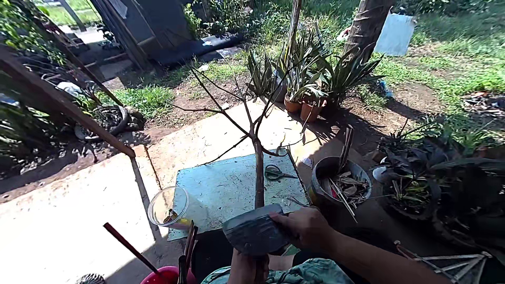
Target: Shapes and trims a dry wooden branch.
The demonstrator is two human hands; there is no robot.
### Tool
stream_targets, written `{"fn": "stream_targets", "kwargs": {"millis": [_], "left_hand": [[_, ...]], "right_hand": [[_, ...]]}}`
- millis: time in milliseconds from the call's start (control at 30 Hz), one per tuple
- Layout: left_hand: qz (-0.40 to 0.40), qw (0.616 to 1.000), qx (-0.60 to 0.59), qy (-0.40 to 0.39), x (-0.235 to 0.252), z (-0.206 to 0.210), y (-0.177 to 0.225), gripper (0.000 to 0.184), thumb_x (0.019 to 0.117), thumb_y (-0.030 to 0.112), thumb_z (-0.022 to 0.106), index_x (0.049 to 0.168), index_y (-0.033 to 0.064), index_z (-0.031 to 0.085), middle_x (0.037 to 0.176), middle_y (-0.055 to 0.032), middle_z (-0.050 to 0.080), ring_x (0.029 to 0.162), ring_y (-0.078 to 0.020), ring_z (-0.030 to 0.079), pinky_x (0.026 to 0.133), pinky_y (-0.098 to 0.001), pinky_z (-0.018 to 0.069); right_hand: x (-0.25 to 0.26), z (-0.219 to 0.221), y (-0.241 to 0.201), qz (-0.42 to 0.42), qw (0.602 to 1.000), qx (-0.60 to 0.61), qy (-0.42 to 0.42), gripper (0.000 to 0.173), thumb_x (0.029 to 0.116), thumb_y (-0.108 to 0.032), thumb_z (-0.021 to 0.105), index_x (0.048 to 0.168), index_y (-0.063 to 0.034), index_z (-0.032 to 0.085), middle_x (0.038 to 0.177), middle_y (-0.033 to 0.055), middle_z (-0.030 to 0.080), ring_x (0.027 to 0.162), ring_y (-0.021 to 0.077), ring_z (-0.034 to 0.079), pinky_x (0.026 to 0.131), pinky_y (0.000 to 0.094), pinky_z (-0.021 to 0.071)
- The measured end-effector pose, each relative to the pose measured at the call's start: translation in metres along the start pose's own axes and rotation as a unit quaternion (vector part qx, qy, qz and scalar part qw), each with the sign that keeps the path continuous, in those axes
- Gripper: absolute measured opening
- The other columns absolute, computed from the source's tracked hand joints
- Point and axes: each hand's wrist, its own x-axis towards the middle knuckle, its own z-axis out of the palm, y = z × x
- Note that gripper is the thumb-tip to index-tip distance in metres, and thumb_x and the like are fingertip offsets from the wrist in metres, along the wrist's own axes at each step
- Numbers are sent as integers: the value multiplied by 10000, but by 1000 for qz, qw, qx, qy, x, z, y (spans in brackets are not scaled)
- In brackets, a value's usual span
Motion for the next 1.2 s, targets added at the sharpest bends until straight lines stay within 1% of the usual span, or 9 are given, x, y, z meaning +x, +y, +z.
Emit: {"fn": "stream_targets", "kwargs": {"millis": [67, 200, 267, 400, 533, 700, 800, 1000, 1200], "left_hand": [[8, 1000, 27, 1, 0, 0, -1, 446, 1097, 140, 202, 919, 41, 599, 576, -56, 609, 396, -96, 547, 373, -221, 475], [6, 996, 82, -14, 0, -6, -1, 469, 1121, 184, 226, 1540, 16, 356, 756, -69, 616, 433, -104, 535, 385, -238, 494], [10, 995, 97, -13, -1, -6, -4, 463, 1121, 174, 231, 1521, 0, 385, 749, -64, 608, 437, -110, 538, 389, -247, 500], [35, 994, 104, 9, -4, -4, -13, 392, 1090, 102, 239, 965, 33, 604, 596, -39, 632, 394, -92, 547, 374, -237, 487], [18, 986, 167, -24, -7, -10, -18, 484, 1113, 153, 234, 1566, -4, 307, 757, -47, 614, 454, -122, 552, 401, -269, 513], [15, 983, 182, -26, -9, -11, -19, 469, 1109, 138, 242, 1540, -13, 350, 760, -45, 615, 461, -121, 554, 417, -272, 519], [8, 981, 191, -16, -10, -9, -21, 327, 1118, 129, 232, 1235, -11, 503, 721, -25, 619, 447, -93, 550, 420, -251, 521], [23, 973, 222, -49, -20, -18, -27, 483, 1105, 101, 229, 1568, -25, 283, 751, -22, 622, 485, -91, 559, 455, -258, 521], [15, 973, 224, -58, -16, -21, -27, 459, 1104, 106, 231, 1532, -26, 333, 733, -17, 626, 477, -89, 555, 444, -259, 515]], "right_hand": [[2, 0, 4, 14, 1000, -11, 2, 521, 834, -261, 678, 1350, -188, 694, 592, 43, 608, 507, 222, 608, 477, 408, 495], [10, -5, 44, 178, 984, -24, -2, 499, 881, -206, 663, 1379, -178, 678, 813, 114, 754, 679, 310, 728, 597, 530, 577], [5, -8, 33, 133, 990, -33, -12, 520, 849, -224, 685, 1366, -169, 688, 737, 102, 726, 619, 287, 708, 556, 494, 572], [-2, -14, 5, -16, 997, -63, -48, 558, 808, -264, 694, 1365, -219, 683, 548, 16, 527, 468, 205, 553, 451, 378, 457], [25, -29, 58, 154, 979, -115, -70, 513, 878, -220, 680, 1391, -205, 668, 780, 133, 736, 676, 344, 722, 596, 540, 571], [17, -28, 43, 62, 988, -111, -82, 599, 784, -197, 746, 1379, -185, 675, 685, 105, 687, 591, 299, 687, 534, 489, 556], [14, -28, 20, -43, 987, -111, -109, 663, 721, -190, 763, 1378, -211, 670, 566, 51, 562, 495, 250, 596, 477, 423, 490], [48, -41, 77, 229, 956, -110, -145, 525, 943, -247, 631, 1466, -220, 595, 930, 173, 756, 832, 399, 732, 731, 603, 557], [20, -7, 30, -18, 993, -97, -58, 592, 771, -226, 738, 1361, -204, 686, 574, 47, 580, 497, 245, 604, 478, 426, 500]]}}
